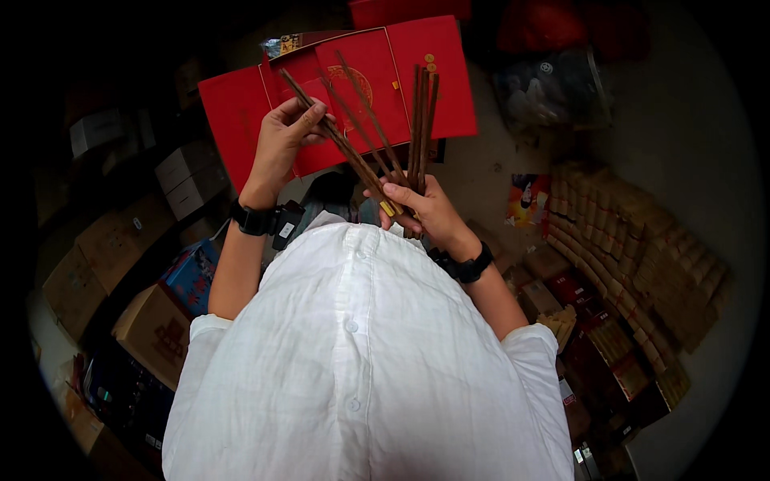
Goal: The person picks up a red box from a pile of boxes, opens it to reveal four small white bowls, then picks up a bundle of incense sticks, replaces them in their sleeve, and places them back into the red box before closing it.
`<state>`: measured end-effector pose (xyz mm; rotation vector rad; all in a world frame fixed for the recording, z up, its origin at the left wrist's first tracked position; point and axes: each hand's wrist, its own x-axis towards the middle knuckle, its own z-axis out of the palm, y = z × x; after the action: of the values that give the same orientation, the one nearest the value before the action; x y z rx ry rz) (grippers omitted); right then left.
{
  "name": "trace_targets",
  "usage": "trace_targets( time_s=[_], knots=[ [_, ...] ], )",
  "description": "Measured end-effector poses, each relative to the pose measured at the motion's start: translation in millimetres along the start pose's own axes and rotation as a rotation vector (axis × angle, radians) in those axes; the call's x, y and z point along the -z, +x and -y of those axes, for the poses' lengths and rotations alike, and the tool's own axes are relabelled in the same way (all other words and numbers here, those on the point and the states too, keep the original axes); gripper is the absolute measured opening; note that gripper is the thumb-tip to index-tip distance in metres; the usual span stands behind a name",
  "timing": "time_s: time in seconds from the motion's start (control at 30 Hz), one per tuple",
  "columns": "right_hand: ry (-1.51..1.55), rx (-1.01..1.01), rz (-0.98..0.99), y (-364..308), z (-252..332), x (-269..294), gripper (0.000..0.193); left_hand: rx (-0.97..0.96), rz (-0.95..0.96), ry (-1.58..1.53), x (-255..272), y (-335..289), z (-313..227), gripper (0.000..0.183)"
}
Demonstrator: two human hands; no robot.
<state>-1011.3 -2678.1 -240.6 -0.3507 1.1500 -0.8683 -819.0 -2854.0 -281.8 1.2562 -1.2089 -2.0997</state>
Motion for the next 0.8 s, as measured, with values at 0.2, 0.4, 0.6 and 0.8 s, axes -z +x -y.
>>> trace_targets(
  time_s=[0.2, 0.4, 0.6, 0.8],
  knots=[
    [0.121, -0.037, 0.151, 1.7, 5.1, -0.8, 0.039, -0.078, 0.085, -0.139, -12.9, 3.2, -1.9, 0.034],
    [0.301, -0.068, 0.313, 3.5, 3.7, -2.5, 0.044, -0.037, 0.321, -0.266, -40.8, 2.9, -11.1, 0.047],
    [0.456, -0.057, 0.405, 9.6, -1.9, -7.3, 0.048, 0.029, 0.462, -0.357, -67.5, 4.6, -7.1, 0.044],
    [0.525, -0.076, 0.281, 5.2, -2.8, -19.1, 0.043, 0.110, 0.545, -0.452, -71.4, 6.5, -7.9, 0.037]
  ],
)
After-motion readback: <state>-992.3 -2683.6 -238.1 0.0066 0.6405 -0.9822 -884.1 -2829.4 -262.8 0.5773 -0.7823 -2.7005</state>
